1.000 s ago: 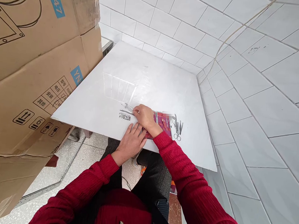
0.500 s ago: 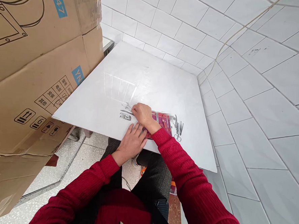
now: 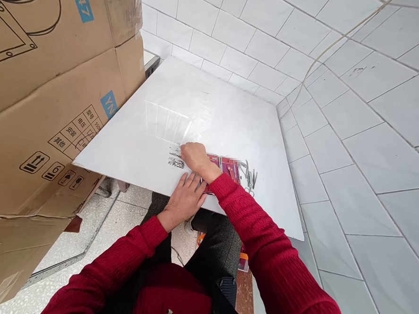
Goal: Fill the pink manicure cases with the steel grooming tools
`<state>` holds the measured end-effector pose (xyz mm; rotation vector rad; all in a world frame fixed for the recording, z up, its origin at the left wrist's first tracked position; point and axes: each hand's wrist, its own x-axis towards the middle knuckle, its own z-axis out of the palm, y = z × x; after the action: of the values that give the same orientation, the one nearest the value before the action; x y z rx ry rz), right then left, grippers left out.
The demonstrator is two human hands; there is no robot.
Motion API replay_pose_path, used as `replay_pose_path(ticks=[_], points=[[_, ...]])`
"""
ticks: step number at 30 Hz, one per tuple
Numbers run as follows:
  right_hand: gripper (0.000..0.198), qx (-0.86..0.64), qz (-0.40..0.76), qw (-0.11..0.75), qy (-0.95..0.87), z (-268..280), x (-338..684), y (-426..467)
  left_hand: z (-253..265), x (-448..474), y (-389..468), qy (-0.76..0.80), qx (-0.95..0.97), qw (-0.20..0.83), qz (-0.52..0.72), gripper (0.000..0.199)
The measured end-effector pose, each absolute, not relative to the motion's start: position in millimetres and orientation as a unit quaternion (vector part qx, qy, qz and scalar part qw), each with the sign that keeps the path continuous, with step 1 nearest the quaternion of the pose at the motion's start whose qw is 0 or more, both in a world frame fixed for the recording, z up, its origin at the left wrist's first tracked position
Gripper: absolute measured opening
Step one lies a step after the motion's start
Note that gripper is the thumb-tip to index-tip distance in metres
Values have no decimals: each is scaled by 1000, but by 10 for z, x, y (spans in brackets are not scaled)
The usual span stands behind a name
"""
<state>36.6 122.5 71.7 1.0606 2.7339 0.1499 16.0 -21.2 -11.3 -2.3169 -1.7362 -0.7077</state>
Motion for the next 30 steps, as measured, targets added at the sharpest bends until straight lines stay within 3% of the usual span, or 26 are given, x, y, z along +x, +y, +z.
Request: replay_pose_path(ticks=[5,21,30], points=[[30,321,66,126,936,704,313,1247,-122,157,-213,-582,-774,78,-237,39],[26,396,32,71,915,690,463,1265,-89,160,-219,-585,-775,74,-226,41],[28,378,32,103,920,785,404,1256,-111,164,-216,-585,-774,83,-226,41]])
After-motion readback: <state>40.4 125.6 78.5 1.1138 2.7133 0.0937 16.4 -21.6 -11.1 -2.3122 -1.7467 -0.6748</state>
